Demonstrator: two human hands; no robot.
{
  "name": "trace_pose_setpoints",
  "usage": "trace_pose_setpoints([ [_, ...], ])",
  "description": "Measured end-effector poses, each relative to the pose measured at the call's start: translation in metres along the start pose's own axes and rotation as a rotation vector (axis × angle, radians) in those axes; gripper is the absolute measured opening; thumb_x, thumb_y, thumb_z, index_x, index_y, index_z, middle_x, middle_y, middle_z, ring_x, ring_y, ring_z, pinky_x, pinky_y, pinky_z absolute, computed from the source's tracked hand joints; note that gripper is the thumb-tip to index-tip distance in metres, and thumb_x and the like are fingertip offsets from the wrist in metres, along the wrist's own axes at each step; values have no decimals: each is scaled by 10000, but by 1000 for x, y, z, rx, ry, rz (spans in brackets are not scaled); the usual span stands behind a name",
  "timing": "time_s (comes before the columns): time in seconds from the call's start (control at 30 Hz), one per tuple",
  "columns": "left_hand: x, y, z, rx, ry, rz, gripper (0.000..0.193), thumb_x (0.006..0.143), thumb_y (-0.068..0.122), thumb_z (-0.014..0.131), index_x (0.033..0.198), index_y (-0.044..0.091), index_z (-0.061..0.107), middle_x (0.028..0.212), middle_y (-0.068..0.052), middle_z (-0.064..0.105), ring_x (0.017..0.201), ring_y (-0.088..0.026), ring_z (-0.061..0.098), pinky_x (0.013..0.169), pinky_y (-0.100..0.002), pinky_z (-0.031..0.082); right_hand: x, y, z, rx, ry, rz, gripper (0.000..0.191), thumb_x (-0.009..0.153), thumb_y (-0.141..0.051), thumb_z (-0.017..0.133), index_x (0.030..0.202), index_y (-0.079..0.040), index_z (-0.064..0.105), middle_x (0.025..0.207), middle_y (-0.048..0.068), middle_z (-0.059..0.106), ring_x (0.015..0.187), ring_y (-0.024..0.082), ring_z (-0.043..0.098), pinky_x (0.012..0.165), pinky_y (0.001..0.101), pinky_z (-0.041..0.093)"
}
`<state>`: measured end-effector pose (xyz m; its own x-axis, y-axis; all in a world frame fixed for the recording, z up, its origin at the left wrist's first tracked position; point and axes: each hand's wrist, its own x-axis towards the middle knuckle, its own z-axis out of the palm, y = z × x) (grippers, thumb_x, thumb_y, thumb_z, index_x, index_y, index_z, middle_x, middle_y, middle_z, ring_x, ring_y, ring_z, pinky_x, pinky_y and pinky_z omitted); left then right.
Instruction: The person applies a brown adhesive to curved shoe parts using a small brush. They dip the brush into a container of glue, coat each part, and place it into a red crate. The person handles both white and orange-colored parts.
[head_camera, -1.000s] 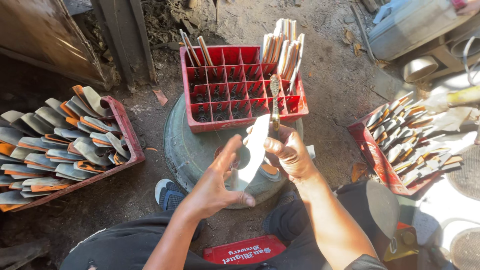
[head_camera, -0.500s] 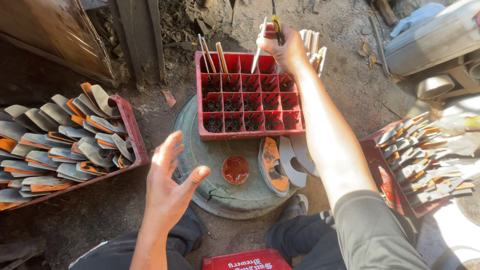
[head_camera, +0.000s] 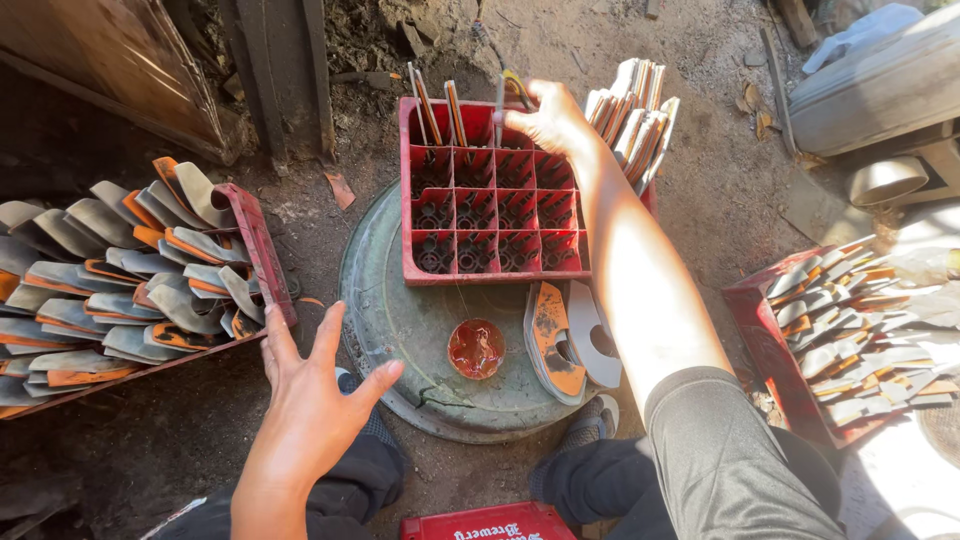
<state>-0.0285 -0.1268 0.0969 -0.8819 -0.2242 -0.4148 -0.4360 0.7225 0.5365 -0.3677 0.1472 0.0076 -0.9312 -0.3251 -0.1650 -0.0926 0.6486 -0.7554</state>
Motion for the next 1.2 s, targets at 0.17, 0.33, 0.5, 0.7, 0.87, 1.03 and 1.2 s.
trace_pose_setpoints([
  [0.17, -2, -6, -1, -110, 65, 121, 761, 806, 464, 749, 1430, 87, 530, 1584, -288, 294, 1425, -467, 350, 1069, -519, 397, 0, -3, -8, 56, 135, -218, 723, 810, -344, 948, 1343, -21, 581, 1194, 124, 740, 1120, 193, 671, 997, 375, 482],
  [0.33, -3, -4, -3, -54, 44, 184, 710, 818, 439, 756, 1391, 66, 561, 1547, -249, 393, 1371, -459, 428, 1063, -524, 405, -32, -12, -24, 103, 342, -285, 633, 897, -262, 859, 1403, -24, 562, 1154, 102, 783, 1053, 203, 758, 984, 367, 573],
  [0.5, -7, 0, -9, -140, 192, 321, 639, 857, 366, 768, 1358, 7, 600, 1462, -277, 512, 1318, -460, 517, 1059, -501, 443, -130, -21, -8, 358, 253, -201, 290, 954, -176, 746, 1188, -34, 650, 912, -9, 661, 842, 77, 657, 756, 268, 531],
  [0.7, -17, 7, -9, -149, 199, 422, 606, 869, 337, 773, 1346, -3, 619, 1398, -266, 566, 1254, -451, 568, 1013, -491, 471, -288, -4, 71, -107, 102, -75, 451, 780, -219, 849, 1152, -36, 670, 981, 109, 708, 900, 257, 680, 788, 357, 554],
  [0.87, -25, 4, -7, -174, 188, 430, 607, 875, 358, 767, 1347, 7, 616, 1349, -223, 617, 1159, -409, 641, 967, -468, 513, -357, 33, 91, -311, 345, -35, 447, 788, -238, 807, 1153, -27, 655, 1173, 164, 687, 1031, 380, 690, 857, 434, 547],
  [1.03, -26, 9, 3, -121, 144, 433, 628, 860, 378, 780, 1352, 23, 620, 1351, -219, 616, 1148, -404, 637, 937, -478, 512, -370, 59, 95, -324, 272, 67, 438, 793, -282, 777, 1140, -43, 659, 1142, 147, 693, 1046, 389, 677, 870, 458, 532],
  [1.2, -24, 10, 13, -109, 96, 409, 631, 834, 380, 788, 1340, 39, 627, 1326, -212, 627, 1112, -392, 652, 945, -476, 516, -368, 58, 95, -305, 310, 14, 435, 786, -252, 775, 1144, -41, 648, 1103, 176, 710, 1023, 405, 681, 851, 471, 528],
])
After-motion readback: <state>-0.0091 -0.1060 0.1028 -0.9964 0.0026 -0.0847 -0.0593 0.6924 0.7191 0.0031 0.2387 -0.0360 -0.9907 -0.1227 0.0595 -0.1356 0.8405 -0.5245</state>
